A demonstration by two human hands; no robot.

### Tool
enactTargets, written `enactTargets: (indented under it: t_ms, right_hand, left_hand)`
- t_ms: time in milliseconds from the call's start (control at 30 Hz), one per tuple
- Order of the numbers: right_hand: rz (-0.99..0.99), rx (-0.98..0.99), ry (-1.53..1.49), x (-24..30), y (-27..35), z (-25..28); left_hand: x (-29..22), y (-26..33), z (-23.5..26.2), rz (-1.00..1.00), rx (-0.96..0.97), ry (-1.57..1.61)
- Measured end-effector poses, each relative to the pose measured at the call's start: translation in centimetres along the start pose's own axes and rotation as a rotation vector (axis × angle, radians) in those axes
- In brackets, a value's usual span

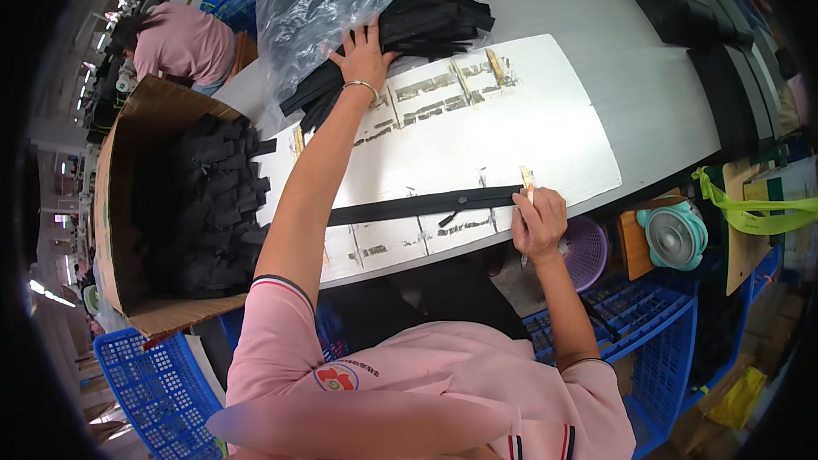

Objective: Picking up black zippers, aligning them against a template on a desk, marking them with a pen, and organizing them.

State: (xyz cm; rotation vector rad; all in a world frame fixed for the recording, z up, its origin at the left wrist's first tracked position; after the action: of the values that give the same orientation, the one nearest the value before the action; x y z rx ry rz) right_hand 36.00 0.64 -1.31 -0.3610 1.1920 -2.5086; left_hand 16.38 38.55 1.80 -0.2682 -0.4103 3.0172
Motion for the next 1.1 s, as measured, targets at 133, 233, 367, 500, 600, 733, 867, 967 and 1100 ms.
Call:
enactTargets:
  t_ms: [133,233,367,500,600,733,867,967,1100]
  right_hand:
    - [-0.012,0.014,0.013,0.1,0.1,0.2]
    - [-0.008,0.011,0.014,0.1,0.0,0.2]
    - [-0.012,-0.001,0.013,0.2,0.1,-0.2]
    - [-0.014,-0.021,0.028,0.1,0.0,0.2]
    - [-0.009,-0.026,0.022,0.2,-0.3,-0.1]
    - [-0.005,-0.016,0.036,0.0,-0.2,0.1]
    - [-0.042,0.083,0.017,0.4,-0.9,1.1]
    - [-0.009,0.217,0.021,1.1,-3.0,2.2]
    - [0.14,0.299,0.082,0.6,-6.0,1.8]
  left_hand:
    - [0.2,-2.3,-0.6,0.011,0.0,0.01]
    - [0.7,-3.9,-0.4,-0.007,-0.162,-0.057]
    - [0.8,-4.0,-1.1,0.129,-0.028,-0.036]
    - [0.1,-2.3,-1.5,0.069,-0.112,-0.071]
    - [1.1,-1.8,-0.3,0.034,-0.041,0.048]
    - [1.5,-0.2,1.7,-0.02,0.097,0.328]
    - [1.7,0.8,3.4,0.139,0.186,0.906]
    - [2.1,0.6,3.7,0.361,0.186,1.674]
    - [3.5,-0.3,4.2,0.564,0.246,1.884]
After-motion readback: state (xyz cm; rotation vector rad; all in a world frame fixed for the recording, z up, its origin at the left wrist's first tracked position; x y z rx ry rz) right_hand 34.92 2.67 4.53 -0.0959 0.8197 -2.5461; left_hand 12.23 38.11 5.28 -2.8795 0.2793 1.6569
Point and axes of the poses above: each hand's wrist, its own y-axis away from the middle knuckle, its own z-axis out of the back of the hand, x = y × z, the point moved 1 cm from there along -y, towards the middle knuckle, and after that the axes turned 15 degrees about z, right-handed, at the moved point
